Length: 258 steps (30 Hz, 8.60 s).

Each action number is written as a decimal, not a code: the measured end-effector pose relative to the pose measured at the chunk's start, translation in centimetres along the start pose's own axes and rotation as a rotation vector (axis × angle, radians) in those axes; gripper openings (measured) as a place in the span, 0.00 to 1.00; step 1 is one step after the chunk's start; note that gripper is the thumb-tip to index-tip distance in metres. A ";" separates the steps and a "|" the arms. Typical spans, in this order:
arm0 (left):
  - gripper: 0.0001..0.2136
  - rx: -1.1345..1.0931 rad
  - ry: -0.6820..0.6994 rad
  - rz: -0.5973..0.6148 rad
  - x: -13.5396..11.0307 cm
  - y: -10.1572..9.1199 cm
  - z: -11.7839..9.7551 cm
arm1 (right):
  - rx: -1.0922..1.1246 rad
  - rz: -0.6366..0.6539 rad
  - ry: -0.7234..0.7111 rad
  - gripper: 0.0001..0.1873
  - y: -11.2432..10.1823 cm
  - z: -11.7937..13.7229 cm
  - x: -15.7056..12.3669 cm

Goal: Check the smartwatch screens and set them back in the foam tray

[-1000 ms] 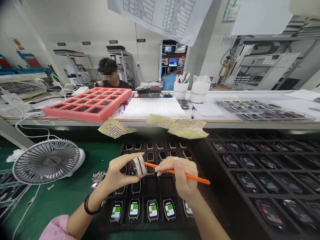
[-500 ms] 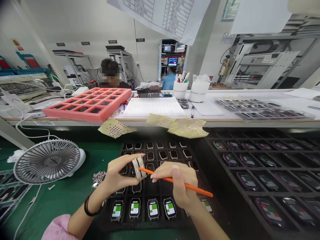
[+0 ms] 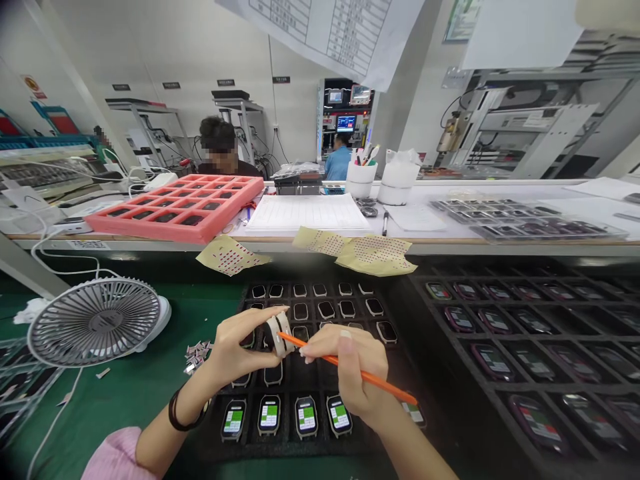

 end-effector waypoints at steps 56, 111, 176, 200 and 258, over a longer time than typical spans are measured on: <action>0.19 -0.358 -0.402 -0.056 -0.2 0.0 3.3 | 0.493 -0.066 0.684 0.24 3.7 -8.1 0.9; 0.10 0.350 -0.862 0.745 -17.0 0.4 5.2 | -0.647 0.299 0.364 0.08 9.7 -6.6 -11.6; 0.27 -0.802 -0.836 0.233 -0.5 3.9 6.7 | 0.488 -0.029 0.754 0.21 1.1 -13.7 2.7; 0.17 -0.730 -0.797 0.164 0.0 3.7 6.4 | 0.376 0.321 0.628 0.14 2.9 -9.5 2.5; 0.16 -0.691 -0.678 0.127 0.4 3.0 6.8 | 0.298 0.227 0.572 0.13 2.6 -9.6 2.7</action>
Point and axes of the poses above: each hand's wrist, its own x-axis towards the middle knuckle, its own y-axis out of the palm, z = x × y, the point moved 9 cm from there along x, towards the middle knuckle
